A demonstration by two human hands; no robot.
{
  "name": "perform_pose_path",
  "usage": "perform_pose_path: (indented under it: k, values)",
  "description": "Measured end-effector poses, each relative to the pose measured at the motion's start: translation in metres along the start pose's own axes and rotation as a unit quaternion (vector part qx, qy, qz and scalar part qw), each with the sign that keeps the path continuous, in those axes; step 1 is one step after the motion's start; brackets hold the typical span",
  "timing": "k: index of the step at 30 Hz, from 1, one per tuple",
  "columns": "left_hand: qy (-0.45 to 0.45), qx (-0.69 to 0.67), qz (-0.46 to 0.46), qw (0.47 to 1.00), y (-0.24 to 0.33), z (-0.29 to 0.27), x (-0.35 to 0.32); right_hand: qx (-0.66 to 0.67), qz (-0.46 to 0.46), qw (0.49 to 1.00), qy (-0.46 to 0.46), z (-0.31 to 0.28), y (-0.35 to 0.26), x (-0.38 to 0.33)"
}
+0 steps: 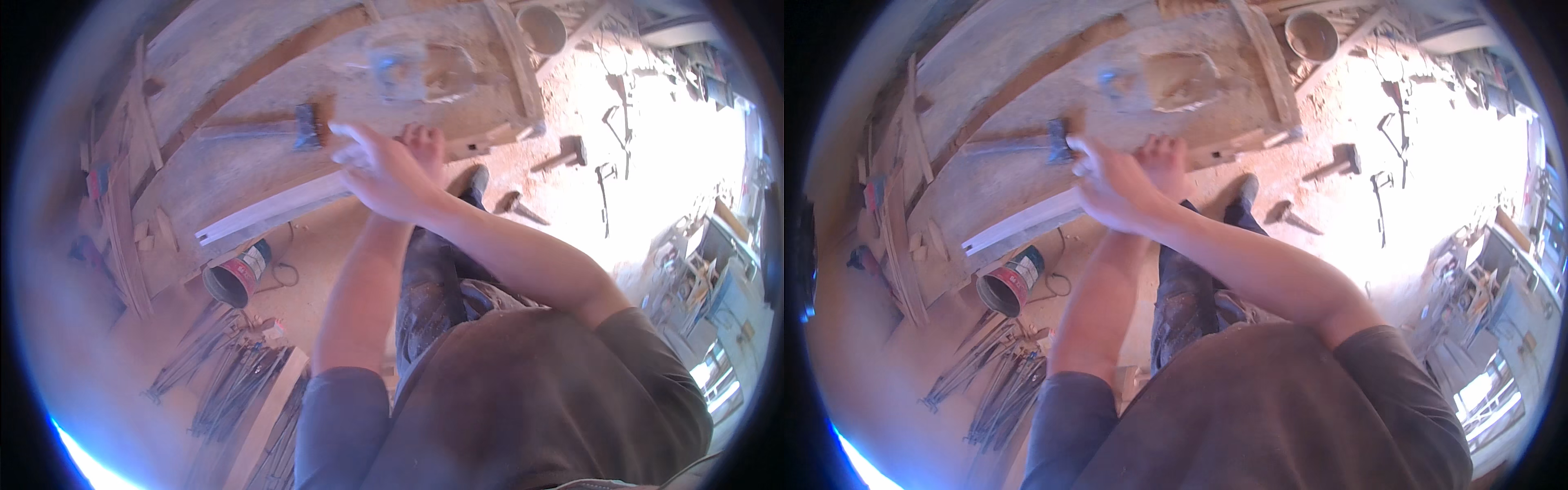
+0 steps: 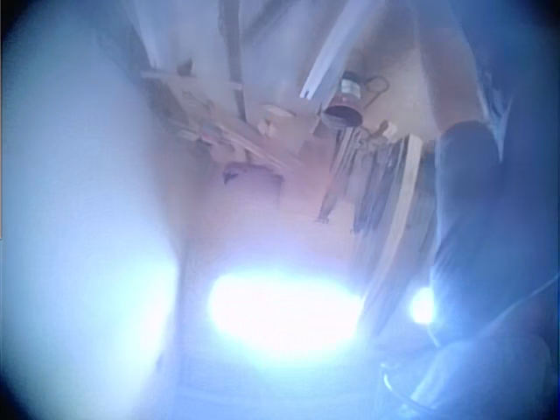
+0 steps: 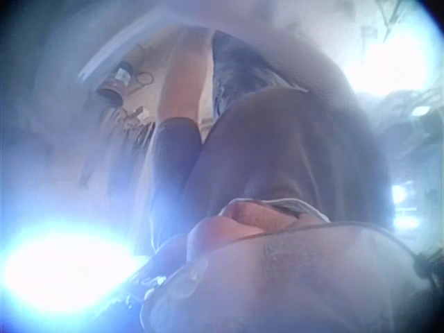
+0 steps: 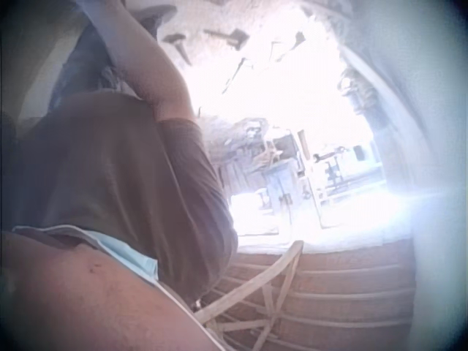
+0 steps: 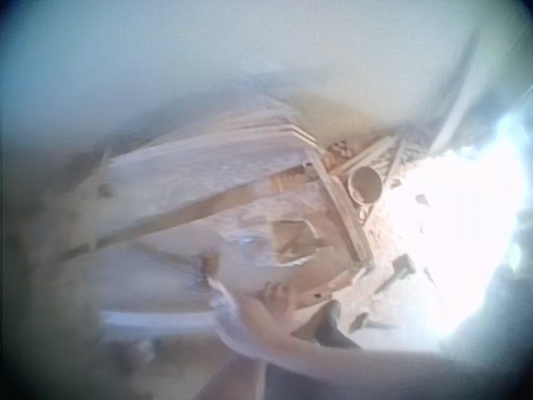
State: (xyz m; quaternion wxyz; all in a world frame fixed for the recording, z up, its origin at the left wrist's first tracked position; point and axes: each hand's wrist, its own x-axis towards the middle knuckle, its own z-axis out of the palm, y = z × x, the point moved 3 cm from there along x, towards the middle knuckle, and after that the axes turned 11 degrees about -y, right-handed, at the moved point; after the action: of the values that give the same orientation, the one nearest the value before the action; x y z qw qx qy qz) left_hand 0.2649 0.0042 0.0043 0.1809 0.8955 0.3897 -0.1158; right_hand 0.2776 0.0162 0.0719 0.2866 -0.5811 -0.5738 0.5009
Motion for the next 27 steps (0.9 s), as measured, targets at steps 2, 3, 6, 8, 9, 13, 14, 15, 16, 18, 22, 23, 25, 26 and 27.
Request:
perform_pose_path:
  k: [2,3,6,8,9,13,14,15,16,18,22,23,25,26,27]
  values:
    - [-0.011,-0.049,0.025,0.998,0.004,0.008,0.01,0.275,0.174,0.945,-0.033,0.048,0.019,0.077]
    - [-0.02,-0.072,0.03,0.997,0.001,0.013,0.009,0.375,0.239,0.895,-0.037,0.081,0.028,0.106]
    - [0.038,-0.082,0.007,0.996,0.006,0.019,0.011,0.424,0.285,0.858,-0.053,0.123,0.018,0.151]
    - [0.061,-0.078,0.002,0.995,0.005,0.022,0.012,0.42,0.319,0.848,-0.044,0.144,0.025,0.173]
    - [0.07,-0.08,-0.001,0.994,0.004,0.024,0.011,0.413,0.329,0.849,-0.025,0.16,0.021,0.175]
    - [0.093,-0.083,0.039,0.991,-0.008,0.02,0.01,0.371,0.311,0.857,0.175,0.189,0.007,0.167]
    - [0.095,-0.078,0.041,0.992,-0.011,0.018,0.008,0.374,0.297,0.85,0.221,0.189,-0.006,0.164]
    - [0.097,-0.072,0.042,0.992,-0.01,0.015,0.006,0.389,0.287,0.838,0.253,0.186,-0.014,0.159]
    - [0.099,-0.077,0.066,0.99,0.002,0.017,0.009,0.41,0.288,0.814,0.295,0.167,-0.008,0.149]
    - [0.091,-0.06,0.037,0.993,-0.011,0.012,0.006,0.562,0.296,0.739,0.224,0.135,-0.05,0.126]
    - [0.043,-0.033,0.07,0.996,0.001,0.027,0.011,0.623,0.189,0.744,0.152,0.073,-0.031,0.049]
    - [0.033,-0.039,0.096,0.994,0.009,0.034,0.013,0.578,0.169,0.781,0.164,0.053,-0.02,0.024]
    - [0.005,-0.04,0.06,0.997,-0.015,0.024,0.005,0.398,0.15,0.894,0.142,0.01,-0.029,-0.021]
    - [-0.015,-0.07,0.061,0.996,-0.015,0.029,0.008,0.385,0.144,0.902,0.131,-0.02,-0.025,-0.052]
    - [-0.058,-0.125,0.037,0.99,-0.023,0.031,0.006,0.379,0.138,0.909,0.107,-0.05,-0.027,-0.08]
